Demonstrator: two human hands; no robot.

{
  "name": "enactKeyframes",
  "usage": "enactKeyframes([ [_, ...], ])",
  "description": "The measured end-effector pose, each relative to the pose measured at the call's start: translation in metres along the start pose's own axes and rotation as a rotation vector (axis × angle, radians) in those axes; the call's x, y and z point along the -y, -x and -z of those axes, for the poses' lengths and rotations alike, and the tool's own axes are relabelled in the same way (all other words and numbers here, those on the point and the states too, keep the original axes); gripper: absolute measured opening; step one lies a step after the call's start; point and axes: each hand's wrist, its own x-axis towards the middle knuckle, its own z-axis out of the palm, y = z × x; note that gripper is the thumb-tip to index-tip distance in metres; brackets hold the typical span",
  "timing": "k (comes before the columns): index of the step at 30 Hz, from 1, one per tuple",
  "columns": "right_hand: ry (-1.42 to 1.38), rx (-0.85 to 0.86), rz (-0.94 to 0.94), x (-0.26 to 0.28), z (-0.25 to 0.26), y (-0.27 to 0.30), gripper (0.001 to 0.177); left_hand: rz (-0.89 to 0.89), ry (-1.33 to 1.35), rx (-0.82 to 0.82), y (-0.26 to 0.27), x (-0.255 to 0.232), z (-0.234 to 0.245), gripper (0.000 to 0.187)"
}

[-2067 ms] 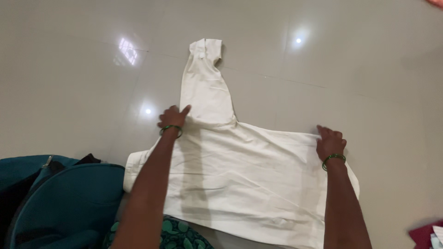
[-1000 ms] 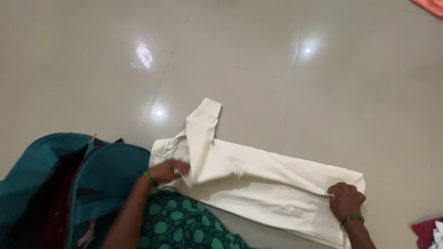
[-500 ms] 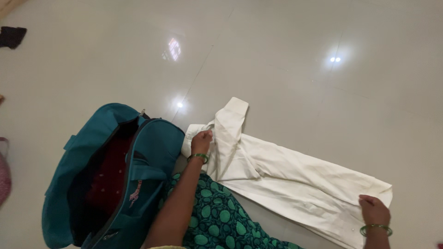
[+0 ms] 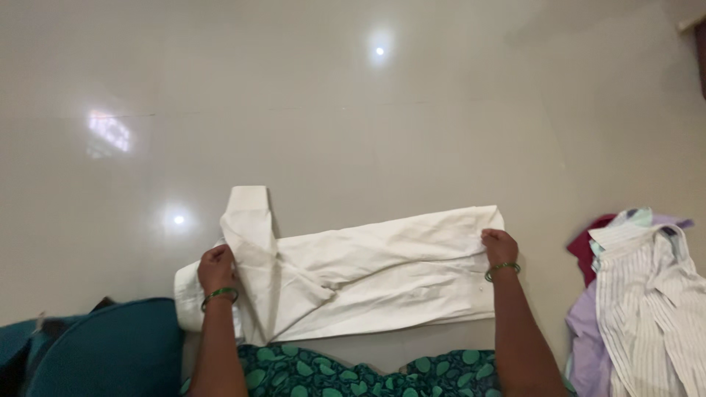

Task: The person folds a shirt on the floor by smoothing out the fabric, folding the sleeves inward, and then folding the body of the shirt into a square.

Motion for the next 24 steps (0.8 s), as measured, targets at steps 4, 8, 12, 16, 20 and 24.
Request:
enactKeyframes([
  [4,0.184,-0.082,0.163,-0.009,-0.016,-0.016,0.022,0.004,-0.06,0.07,0.007,-0.013,0.004,0.04],
  [8,0.095,-0.13,0.09,-0.009,-0.034,-0.034,0.023,-0.037,-0.073,0.025,0.019,-0.023,0.002,0.034],
  [12,0.213,-0.149,-0.032,-0.005,-0.04,-0.059,0.032,-0.138,-0.295,-0.054,0.023,-0.033,-0.005,0.029],
  [16,0.351,-0.071,-0.128,-0.001,-0.047,-0.075,0.042,-0.132,-0.447,-0.074,0.022,-0.035,-0.004,0.027],
  [20,0.219,-0.088,0.01,-0.004,-0.048,-0.075,0.028,-0.099,-0.27,-0.078,0.008,-0.019,0.001,0.023],
  [24,0.117,-0.185,-0.026,-0.006,-0.047,-0.073,0.024,0.198,-0.031,-0.151,-0.008,-0.006,0.007,0.024],
])
